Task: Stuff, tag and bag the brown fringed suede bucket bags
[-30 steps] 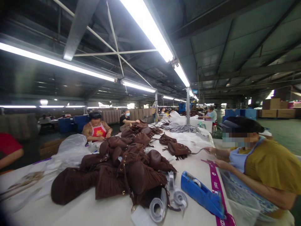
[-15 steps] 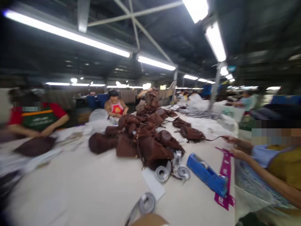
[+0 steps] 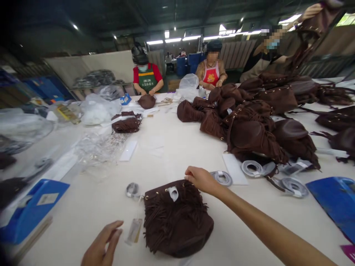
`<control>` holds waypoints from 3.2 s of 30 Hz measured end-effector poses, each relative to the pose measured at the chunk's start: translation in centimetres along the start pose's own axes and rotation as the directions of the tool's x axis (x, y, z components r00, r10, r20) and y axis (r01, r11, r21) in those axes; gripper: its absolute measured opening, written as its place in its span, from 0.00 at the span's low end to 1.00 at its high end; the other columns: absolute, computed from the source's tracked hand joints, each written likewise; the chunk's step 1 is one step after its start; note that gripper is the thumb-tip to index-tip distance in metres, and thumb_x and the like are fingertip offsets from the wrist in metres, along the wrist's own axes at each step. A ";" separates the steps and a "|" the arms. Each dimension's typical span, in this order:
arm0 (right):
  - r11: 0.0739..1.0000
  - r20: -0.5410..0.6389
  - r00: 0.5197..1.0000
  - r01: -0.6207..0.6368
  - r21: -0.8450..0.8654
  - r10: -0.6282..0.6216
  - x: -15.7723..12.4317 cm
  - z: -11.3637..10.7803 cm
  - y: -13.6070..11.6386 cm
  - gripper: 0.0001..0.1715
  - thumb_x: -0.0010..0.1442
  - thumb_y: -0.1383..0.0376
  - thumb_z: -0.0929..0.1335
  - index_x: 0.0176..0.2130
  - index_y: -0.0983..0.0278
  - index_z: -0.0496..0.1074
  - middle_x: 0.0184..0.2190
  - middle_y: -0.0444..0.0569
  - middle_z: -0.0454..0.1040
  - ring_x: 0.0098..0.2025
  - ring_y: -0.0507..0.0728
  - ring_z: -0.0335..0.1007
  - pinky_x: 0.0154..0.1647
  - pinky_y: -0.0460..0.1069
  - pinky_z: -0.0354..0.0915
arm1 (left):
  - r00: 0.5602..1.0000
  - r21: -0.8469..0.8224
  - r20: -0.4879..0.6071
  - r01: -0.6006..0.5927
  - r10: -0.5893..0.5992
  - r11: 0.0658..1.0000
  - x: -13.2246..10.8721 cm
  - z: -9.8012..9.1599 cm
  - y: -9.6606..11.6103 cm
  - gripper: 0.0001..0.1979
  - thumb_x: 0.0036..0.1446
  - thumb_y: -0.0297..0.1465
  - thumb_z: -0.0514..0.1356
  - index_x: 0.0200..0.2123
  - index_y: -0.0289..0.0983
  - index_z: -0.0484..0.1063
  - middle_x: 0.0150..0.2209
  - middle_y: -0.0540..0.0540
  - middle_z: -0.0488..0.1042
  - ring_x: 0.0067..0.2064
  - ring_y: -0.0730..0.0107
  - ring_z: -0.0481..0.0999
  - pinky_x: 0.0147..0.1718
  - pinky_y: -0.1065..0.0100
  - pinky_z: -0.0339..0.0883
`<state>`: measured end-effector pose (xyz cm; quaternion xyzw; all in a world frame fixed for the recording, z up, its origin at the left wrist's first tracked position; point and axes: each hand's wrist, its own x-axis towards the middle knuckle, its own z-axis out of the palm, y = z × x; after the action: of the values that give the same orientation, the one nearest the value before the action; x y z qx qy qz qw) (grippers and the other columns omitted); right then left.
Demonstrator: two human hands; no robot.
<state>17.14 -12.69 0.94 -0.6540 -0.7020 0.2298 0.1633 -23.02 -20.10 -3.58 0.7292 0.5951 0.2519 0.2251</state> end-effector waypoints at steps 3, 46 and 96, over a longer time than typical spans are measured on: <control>1.000 -0.049 0.999 0.001 -0.030 -0.002 -4.6 3.0 0.9 0.16 0.62 0.62 0.66 0.50 0.61 0.70 0.47 0.52 0.75 0.48 0.58 0.73 0.46 0.51 0.68 | 0.983 0.029 -0.006 -0.185 0.185 0.982 1.2 4.4 3.3 0.20 0.65 0.38 0.51 0.58 0.40 0.65 0.59 0.42 0.69 0.60 0.60 0.69 0.57 0.57 0.66; 0.948 -0.405 0.914 -0.153 -0.278 0.029 -9.9 15.1 -1.4 0.23 0.68 0.61 0.60 0.57 0.70 0.68 0.60 0.62 0.65 0.62 0.65 0.58 0.59 0.59 0.60 | 0.743 0.272 0.104 -0.661 0.662 0.699 -9.2 13.2 6.8 0.18 0.62 0.30 0.53 0.55 0.39 0.69 0.49 0.40 0.73 0.49 0.57 0.71 0.48 0.54 0.67; 0.925 0.129 0.963 0.265 -0.272 -0.238 -6.3 8.8 -4.8 0.17 0.53 0.69 0.64 0.44 0.64 0.71 0.39 0.52 0.72 0.43 0.61 0.62 0.44 0.55 0.56 | 0.791 0.324 0.295 -0.611 0.536 0.723 5.6 10.0 6.2 0.37 0.59 0.40 0.59 0.67 0.38 0.48 0.66 0.39 0.58 0.68 0.49 0.50 0.63 0.43 0.50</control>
<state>9.00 -20.09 -3.45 -0.5638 -0.8128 0.1331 0.0616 -11.03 -16.05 -6.83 0.9273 0.3548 0.1142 0.0335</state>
